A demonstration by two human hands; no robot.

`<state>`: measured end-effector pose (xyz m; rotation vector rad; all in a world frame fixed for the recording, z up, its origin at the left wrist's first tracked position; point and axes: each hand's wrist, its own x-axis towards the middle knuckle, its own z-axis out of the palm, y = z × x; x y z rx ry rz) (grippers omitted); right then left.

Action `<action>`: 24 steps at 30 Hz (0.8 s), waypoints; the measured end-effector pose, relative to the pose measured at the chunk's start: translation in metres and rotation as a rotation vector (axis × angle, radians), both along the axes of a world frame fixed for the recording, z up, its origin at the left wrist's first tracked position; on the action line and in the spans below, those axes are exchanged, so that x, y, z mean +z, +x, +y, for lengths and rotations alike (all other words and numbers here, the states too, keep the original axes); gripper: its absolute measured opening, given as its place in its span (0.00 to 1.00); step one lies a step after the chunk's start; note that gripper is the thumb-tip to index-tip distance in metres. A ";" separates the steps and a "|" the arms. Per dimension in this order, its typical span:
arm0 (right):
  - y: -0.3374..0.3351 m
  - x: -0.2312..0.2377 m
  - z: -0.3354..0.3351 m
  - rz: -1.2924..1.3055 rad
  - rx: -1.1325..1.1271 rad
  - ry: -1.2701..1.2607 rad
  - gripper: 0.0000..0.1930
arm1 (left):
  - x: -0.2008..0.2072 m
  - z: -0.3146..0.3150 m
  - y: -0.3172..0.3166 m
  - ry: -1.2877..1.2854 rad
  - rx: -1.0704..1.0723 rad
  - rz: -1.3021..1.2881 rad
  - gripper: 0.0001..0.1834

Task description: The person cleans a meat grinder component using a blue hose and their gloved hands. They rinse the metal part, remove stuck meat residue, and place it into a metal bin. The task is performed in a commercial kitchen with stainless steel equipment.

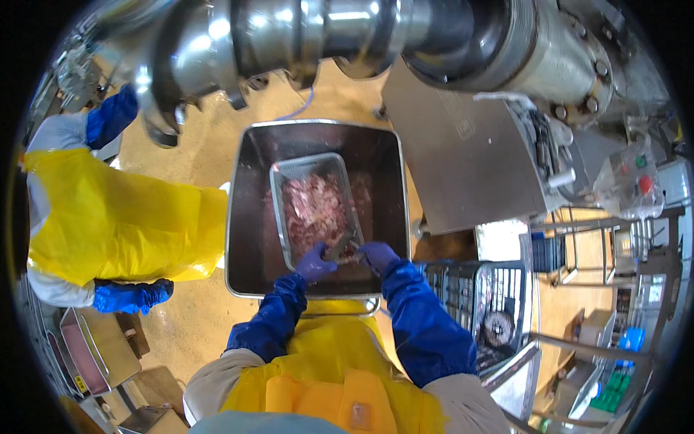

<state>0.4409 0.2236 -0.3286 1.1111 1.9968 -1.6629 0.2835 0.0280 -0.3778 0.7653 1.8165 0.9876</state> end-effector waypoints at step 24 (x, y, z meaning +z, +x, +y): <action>0.004 0.030 -0.108 0.038 -0.774 -0.444 0.11 | 0.093 -0.036 0.032 0.004 -0.471 0.455 0.41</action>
